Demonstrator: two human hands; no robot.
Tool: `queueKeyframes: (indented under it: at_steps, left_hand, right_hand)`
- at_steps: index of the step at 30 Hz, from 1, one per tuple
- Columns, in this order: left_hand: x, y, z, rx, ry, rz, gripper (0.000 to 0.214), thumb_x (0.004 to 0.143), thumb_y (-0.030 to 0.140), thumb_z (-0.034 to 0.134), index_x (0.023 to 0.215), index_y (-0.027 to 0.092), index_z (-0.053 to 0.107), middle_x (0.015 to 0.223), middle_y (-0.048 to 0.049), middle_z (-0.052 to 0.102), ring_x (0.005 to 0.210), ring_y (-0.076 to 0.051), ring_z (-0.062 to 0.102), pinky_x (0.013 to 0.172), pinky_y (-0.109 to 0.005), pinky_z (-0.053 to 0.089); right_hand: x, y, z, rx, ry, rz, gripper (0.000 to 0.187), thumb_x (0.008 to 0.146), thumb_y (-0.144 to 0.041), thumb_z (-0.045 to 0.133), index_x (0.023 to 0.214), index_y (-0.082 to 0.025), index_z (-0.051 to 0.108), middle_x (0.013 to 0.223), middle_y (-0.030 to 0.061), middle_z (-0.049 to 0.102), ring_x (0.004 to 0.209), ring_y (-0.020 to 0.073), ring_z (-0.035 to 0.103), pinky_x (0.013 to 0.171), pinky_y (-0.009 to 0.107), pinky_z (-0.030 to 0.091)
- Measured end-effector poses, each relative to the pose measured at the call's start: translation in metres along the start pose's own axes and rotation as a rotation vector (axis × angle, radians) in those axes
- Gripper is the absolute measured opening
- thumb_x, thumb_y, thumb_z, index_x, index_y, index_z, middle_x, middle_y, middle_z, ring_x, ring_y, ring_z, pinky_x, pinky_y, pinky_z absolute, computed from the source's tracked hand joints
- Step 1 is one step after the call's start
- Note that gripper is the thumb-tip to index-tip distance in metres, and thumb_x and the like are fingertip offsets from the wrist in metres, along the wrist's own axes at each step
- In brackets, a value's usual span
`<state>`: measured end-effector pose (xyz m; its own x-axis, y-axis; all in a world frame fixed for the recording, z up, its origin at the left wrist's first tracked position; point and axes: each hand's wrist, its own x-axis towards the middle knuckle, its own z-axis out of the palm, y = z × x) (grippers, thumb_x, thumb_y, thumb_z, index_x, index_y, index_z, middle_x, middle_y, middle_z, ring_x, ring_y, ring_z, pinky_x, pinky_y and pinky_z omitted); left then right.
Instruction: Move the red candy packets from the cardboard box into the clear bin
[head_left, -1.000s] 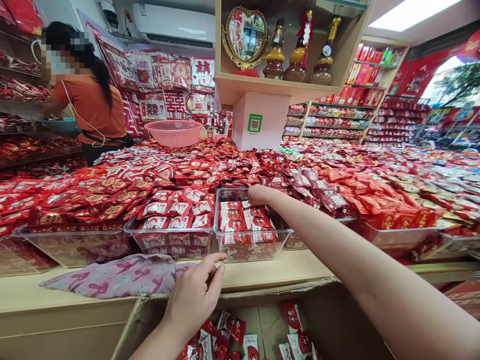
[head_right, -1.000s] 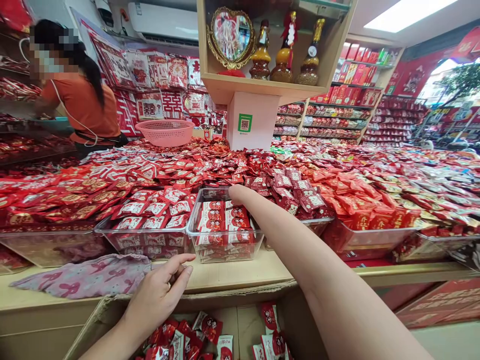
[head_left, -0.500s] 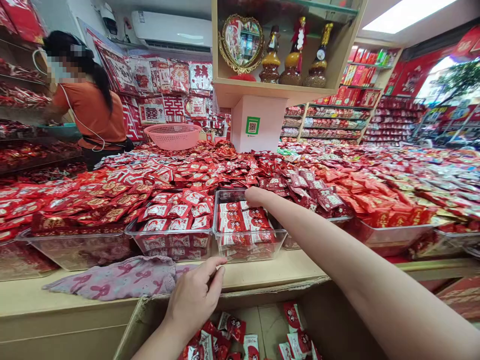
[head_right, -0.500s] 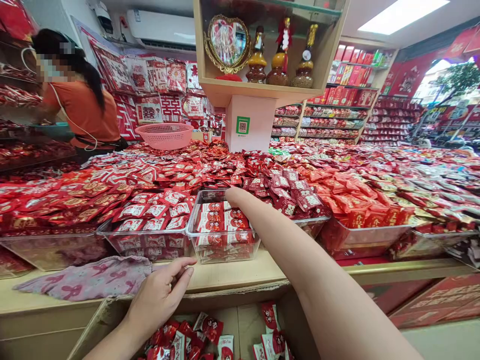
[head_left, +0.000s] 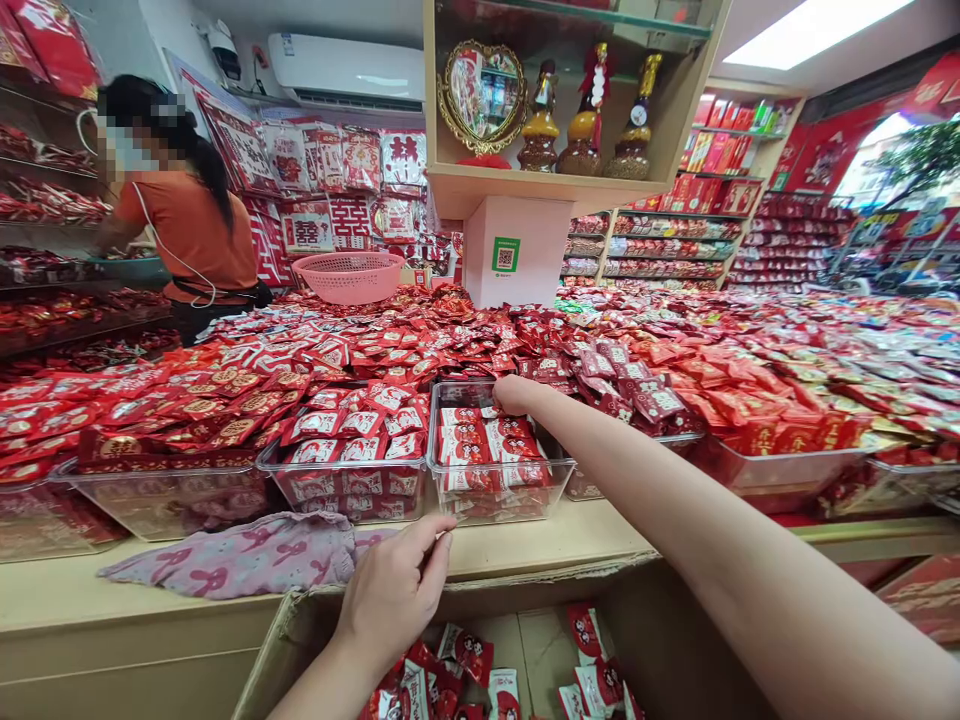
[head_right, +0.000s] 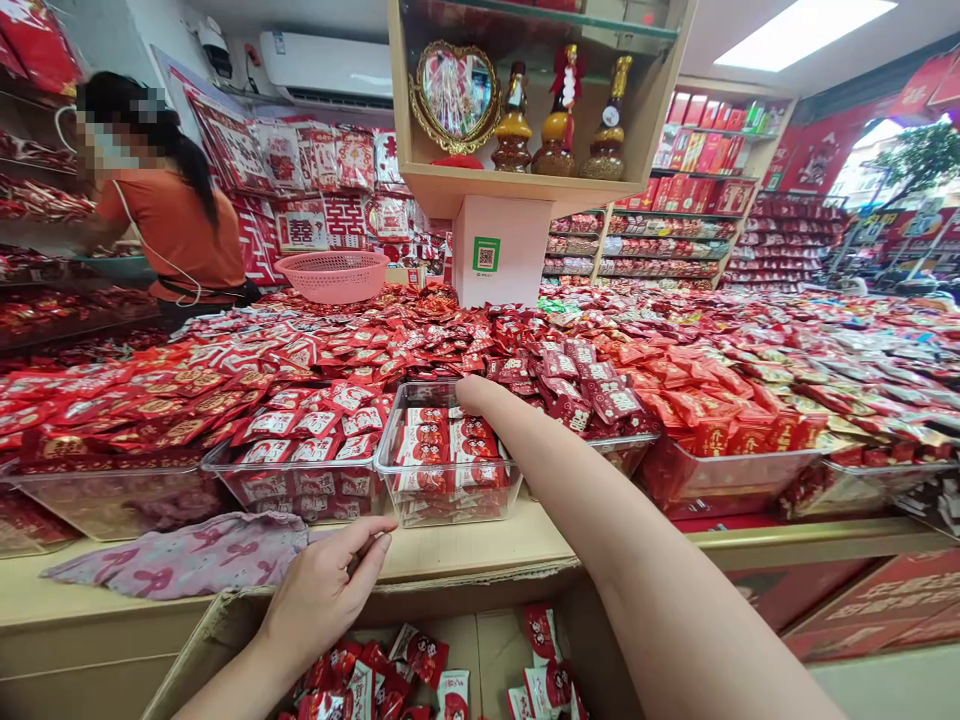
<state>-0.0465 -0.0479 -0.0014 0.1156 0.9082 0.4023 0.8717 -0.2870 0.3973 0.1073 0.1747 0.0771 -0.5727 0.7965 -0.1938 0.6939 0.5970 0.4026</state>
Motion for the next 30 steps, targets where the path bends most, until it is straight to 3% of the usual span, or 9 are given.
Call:
queueKeyframes:
  at_steps: [18,30]
  left_hand:
    - [0.000,-0.002,0.004,0.051,0.011,0.075,0.020,0.081,0.025,0.042,0.094,0.026,0.057,0.089,0.0012,0.069,0.079,-0.017,0.065,0.067,-0.028,0.049]
    - [-0.001,-0.001,0.003,0.076,0.041,0.118,0.020,0.081,0.023,0.042,0.092,0.026,0.058,0.085,0.0003,0.070,0.075,-0.017,0.065,0.064,-0.027,0.050]
  right_hand:
    - [-0.003,-0.004,-0.003,0.038,-0.027,0.020,0.023,0.082,-0.028,0.047,0.096,-0.011,0.055,0.099,0.0075,0.057,0.090,0.0160,0.054,0.078,0.036,0.044]
    - [0.011,-0.004,0.019,0.106,0.056,0.082,0.026,0.082,-0.027,0.047,0.103,-0.012,0.051,0.101,0.0073,0.055,0.087,0.0160,0.054,0.074,0.035,0.046]
